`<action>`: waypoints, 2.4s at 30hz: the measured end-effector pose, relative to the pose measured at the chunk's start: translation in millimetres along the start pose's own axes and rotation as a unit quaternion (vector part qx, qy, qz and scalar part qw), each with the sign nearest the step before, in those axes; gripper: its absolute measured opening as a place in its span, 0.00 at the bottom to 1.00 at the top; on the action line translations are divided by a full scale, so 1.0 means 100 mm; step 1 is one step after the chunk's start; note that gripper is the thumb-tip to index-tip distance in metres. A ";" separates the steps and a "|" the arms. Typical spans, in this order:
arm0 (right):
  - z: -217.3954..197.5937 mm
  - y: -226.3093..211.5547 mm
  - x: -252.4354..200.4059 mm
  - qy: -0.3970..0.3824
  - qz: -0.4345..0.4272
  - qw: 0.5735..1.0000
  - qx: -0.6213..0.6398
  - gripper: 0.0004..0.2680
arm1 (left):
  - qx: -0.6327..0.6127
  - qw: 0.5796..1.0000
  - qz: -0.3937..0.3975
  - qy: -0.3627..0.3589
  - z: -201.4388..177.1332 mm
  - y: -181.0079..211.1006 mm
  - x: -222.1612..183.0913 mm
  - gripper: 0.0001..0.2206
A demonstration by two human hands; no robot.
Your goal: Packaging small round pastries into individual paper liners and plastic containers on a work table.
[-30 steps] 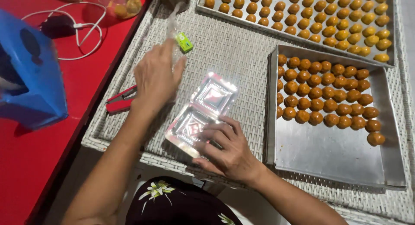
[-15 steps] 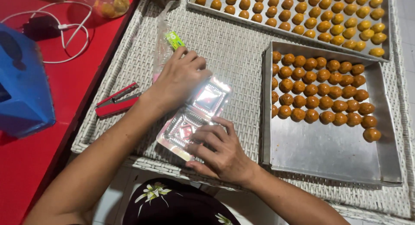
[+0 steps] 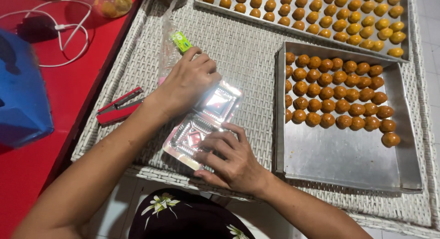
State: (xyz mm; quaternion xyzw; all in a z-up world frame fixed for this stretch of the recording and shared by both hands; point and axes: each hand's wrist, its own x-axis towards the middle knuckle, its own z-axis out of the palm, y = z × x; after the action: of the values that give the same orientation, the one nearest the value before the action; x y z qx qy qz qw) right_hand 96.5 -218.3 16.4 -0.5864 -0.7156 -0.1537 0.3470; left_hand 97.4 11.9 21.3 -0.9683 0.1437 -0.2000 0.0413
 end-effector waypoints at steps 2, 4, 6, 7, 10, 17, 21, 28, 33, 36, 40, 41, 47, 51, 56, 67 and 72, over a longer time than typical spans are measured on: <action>0.00 0.00 0.00 0.001 0.000 1.000 0.001 0.09 | 0.003 1.000 0.005 0.011 0.01 -0.01 0.00 0.05; 0.07 0.01 -0.05 0.002 -0.001 1.000 0.001 0.09 | 0.007 1.000 0.011 0.022 0.07 -0.03 0.00 0.06; 0.22 0.02 -0.15 0.057 0.031 0.998 0.004 0.12 | 0.016 0.998 0.003 0.056 0.19 -0.06 -0.03 0.03; 0.22 0.01 -0.15 0.058 0.030 0.998 0.004 0.12 | 0.017 0.998 0.004 0.056 0.21 -0.09 -0.02 0.03; 0.22 0.01 -0.17 0.056 0.035 0.998 0.014 0.12 | -0.015 1.000 -0.023 0.002 0.19 -0.15 0.00 0.04; 0.23 0.04 -0.23 0.067 0.071 0.995 -0.019 0.16 | -0.047 0.998 -0.008 -0.032 -0.33 -0.14 0.00 0.05; 0.36 0.11 -0.31 0.109 0.072 0.991 0.006 0.19 | -0.237 0.960 -0.109 -0.100 -0.64 -0.04 -0.07 0.06; 0.25 0.11 -0.26 0.085 0.129 0.988 -0.007 0.25 | -0.374 0.922 -0.089 0.035 -0.73 0.03 -0.19 0.12; 0.27 0.17 -0.26 0.082 0.178 0.979 0.055 0.23 | -0.308 0.942 -0.081 0.103 -0.40 0.01 -0.40 0.05; 0.30 0.23 -0.26 0.094 0.177 0.976 0.085 0.34 | -0.324 0.932 -0.096 0.129 -0.33 0.07 -0.45 0.06; 0.37 0.31 -0.36 0.108 0.192 0.968 0.120 0.47 | -0.332 0.916 -0.093 0.207 -0.12 0.13 -0.48 0.07; 0.35 0.30 -0.34 0.114 0.208 0.961 0.144 0.47 | -0.341 0.905 -0.106 0.233 -0.09 0.17 -0.46 0.08; 0.26 0.28 -0.31 0.118 0.310 0.910 0.248 0.27 | -0.337 0.885 -0.118 0.298 -0.25 0.51 -0.31 0.10; 0.23 0.27 -0.24 0.132 0.346 0.893 0.256 0.21 | -0.369 0.853 -0.175 0.323 -0.38 0.67 -0.34 0.08; 0.22 0.14 -0.17 0.114 0.356 0.880 0.294 0.28 | -0.341 0.855 -0.247 0.302 -0.10 0.69 -0.47 0.07; 0.36 0.21 -0.27 0.112 0.299 0.893 0.316 0.53 | -0.421 0.780 -0.295 0.356 0.00 0.77 -0.51 0.07; 0.33 0.23 -0.29 0.128 0.236 0.942 0.199 0.46 | -0.487 0.740 -0.310 0.344 -0.47 0.83 -0.25 0.10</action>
State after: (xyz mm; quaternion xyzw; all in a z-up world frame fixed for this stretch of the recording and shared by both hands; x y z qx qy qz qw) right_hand 110.1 -212.5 -30.9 -0.6332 -0.5220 0.0047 0.5715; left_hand 35.2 -60.8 43.5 -0.7128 -0.0820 -0.4238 -0.5528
